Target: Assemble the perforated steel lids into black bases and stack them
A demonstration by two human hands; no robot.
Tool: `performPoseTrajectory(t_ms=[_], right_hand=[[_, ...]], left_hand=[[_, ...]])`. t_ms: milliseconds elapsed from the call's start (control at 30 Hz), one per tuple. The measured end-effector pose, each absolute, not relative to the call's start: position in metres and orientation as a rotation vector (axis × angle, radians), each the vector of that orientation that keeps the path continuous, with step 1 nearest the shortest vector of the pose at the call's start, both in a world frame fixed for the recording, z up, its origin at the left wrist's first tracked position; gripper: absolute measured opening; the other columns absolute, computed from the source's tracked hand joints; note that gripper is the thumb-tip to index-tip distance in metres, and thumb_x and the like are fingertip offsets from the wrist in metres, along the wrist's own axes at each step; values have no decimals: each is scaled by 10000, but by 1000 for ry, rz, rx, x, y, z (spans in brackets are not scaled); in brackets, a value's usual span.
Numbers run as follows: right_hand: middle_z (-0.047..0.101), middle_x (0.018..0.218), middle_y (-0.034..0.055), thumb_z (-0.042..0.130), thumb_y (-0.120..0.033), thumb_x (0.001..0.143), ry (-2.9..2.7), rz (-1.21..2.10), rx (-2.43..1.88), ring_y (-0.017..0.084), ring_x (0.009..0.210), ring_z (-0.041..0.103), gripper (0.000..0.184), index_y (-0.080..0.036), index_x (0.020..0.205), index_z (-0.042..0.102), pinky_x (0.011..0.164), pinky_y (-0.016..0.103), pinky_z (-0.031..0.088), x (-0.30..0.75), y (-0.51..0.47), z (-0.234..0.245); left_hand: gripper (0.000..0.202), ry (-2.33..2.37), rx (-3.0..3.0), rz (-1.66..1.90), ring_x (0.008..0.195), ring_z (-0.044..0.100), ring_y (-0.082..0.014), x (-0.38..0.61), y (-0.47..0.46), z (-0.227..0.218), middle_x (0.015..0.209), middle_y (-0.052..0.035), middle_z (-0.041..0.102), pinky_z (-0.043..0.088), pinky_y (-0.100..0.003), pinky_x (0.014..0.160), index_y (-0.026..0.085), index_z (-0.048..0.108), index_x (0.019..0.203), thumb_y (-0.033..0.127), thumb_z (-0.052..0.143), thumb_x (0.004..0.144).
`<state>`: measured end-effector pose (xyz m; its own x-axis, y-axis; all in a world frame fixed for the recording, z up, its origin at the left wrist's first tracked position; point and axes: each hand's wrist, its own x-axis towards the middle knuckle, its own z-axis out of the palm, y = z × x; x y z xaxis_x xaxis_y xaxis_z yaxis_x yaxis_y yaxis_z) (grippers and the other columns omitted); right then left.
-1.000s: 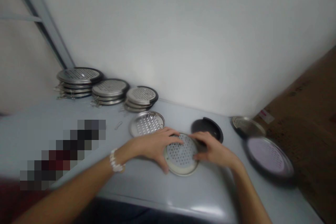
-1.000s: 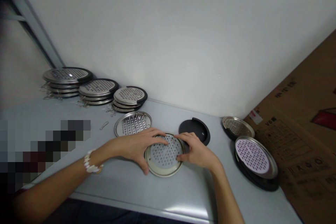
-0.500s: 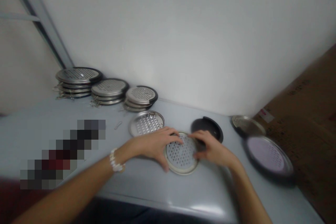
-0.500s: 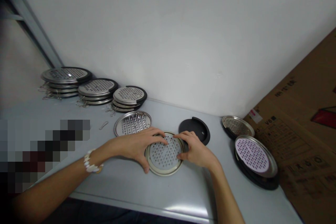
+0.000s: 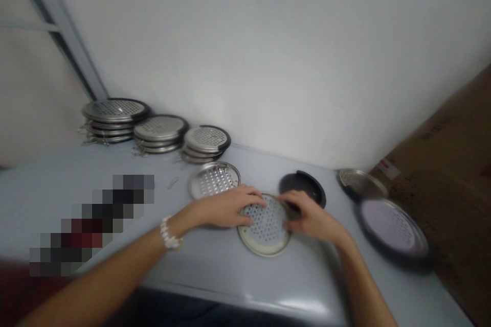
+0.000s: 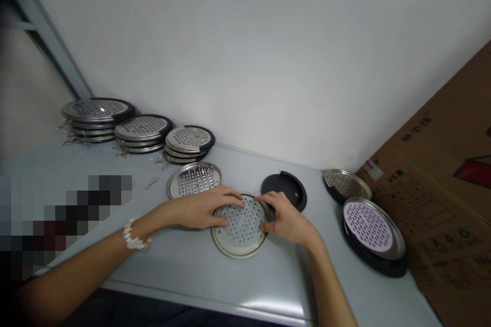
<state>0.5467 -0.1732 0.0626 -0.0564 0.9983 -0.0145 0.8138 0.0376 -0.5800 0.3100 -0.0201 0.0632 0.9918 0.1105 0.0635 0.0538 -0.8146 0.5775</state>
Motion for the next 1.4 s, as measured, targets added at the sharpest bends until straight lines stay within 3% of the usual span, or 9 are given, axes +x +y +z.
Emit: performPoseTrajectory(t_ms=[167, 233, 333, 433, 733, 900, 1067, 1200, 1400], right_hand=[[632, 1296, 88, 776, -154, 700, -1925, 644, -1843, 289, 1218, 518, 617, -208, 1299, 639, 1097, 469, 358, 547, -173, 62], [630, 1296, 88, 776, -155, 700, -1926, 648, -1843, 288, 1215, 518, 615, -206, 1297, 638, 1094, 469, 363, 547, -173, 62], [626, 1302, 88, 776, -144, 695, -1928, 645, -1839, 283, 1215, 519, 612, -202, 1289, 641, 1096, 464, 364, 547, -173, 63], [627, 1296, 82, 776, -138, 694, -1926, 649, -1837, 279, 1205, 527, 620, -217, 1294, 639, 1090, 465, 373, 547, -174, 64], [617, 1308, 98, 809, -176, 695, -1958, 649, -1837, 291, 1241, 518, 538, -208, 1217, 686, 1112, 487, 359, 549, -173, 62], [614, 1299, 100, 810, -189, 700, -1965, 649, -1826, 284, 1241, 511, 512, -198, 1198, 689, 1111, 480, 367, 549, -173, 61], [583, 1326, 115, 768, -233, 764, -1952, 639, -1815, 282, 1230, 505, 578, -185, 1317, 608, 1097, 479, 377, 546, -174, 58], [595, 1275, 114, 696, -256, 839, -1970, 526, -1845, 284, 1178, 508, 401, -187, 1230, 638, 1043, 476, 392, 539, -170, 54], [624, 1096, 83, 539, -165, 914, -1986, 282, -1915, 247, 1022, 526, 136, -199, 1030, 601, 935, 425, 404, 527, -161, 43]], left_hand=[[518, 106, 2511, 93, 1312, 523, -253, 308, -20, 67, 1390, -83, 591, 361, -361, 1136, 252, 631, 1310, 229, 778, 814], [536, 115, 2511, 76, 1339, 507, -274, 306, -19, 65, 1437, -99, 558, 358, -378, 1142, 246, 637, 1308, 311, 798, 801], [808, 94, 2526, 25, 1391, 447, -336, 305, -16, 59, 1512, -134, 479, 351, -442, 1150, 241, 585, 1369, 498, 876, 661], [981, 46, 2550, 15, 1391, 424, -358, 306, -15, 55, 1495, -153, 476, 347, -467, 1148, 218, 556, 1388, 540, 926, 539], [812, 38, 2577, 70, 1208, 525, -303, 308, -16, 55, 1285, -111, 570, 419, -407, 1050, 211, 630, 1294, 486, 926, 590], [793, 47, 2585, 73, 1198, 532, -295, 308, -17, 56, 1273, -102, 578, 416, -388, 1042, 217, 640, 1280, 483, 928, 590], [772, 17, 2566, 102, 1252, 509, -309, 309, -17, 57, 1329, -110, 574, 381, -418, 1086, 232, 638, 1275, 462, 929, 598], [761, -2, 2552, 98, 1282, 488, -315, 309, -17, 56, 1352, -112, 573, 366, -435, 1102, 230, 638, 1280, 459, 922, 612], [751, -13, 2555, 124, 1265, 506, -316, 309, -15, 51, 1333, -106, 587, 362, -448, 1097, 250, 641, 1280, 469, 917, 617]])
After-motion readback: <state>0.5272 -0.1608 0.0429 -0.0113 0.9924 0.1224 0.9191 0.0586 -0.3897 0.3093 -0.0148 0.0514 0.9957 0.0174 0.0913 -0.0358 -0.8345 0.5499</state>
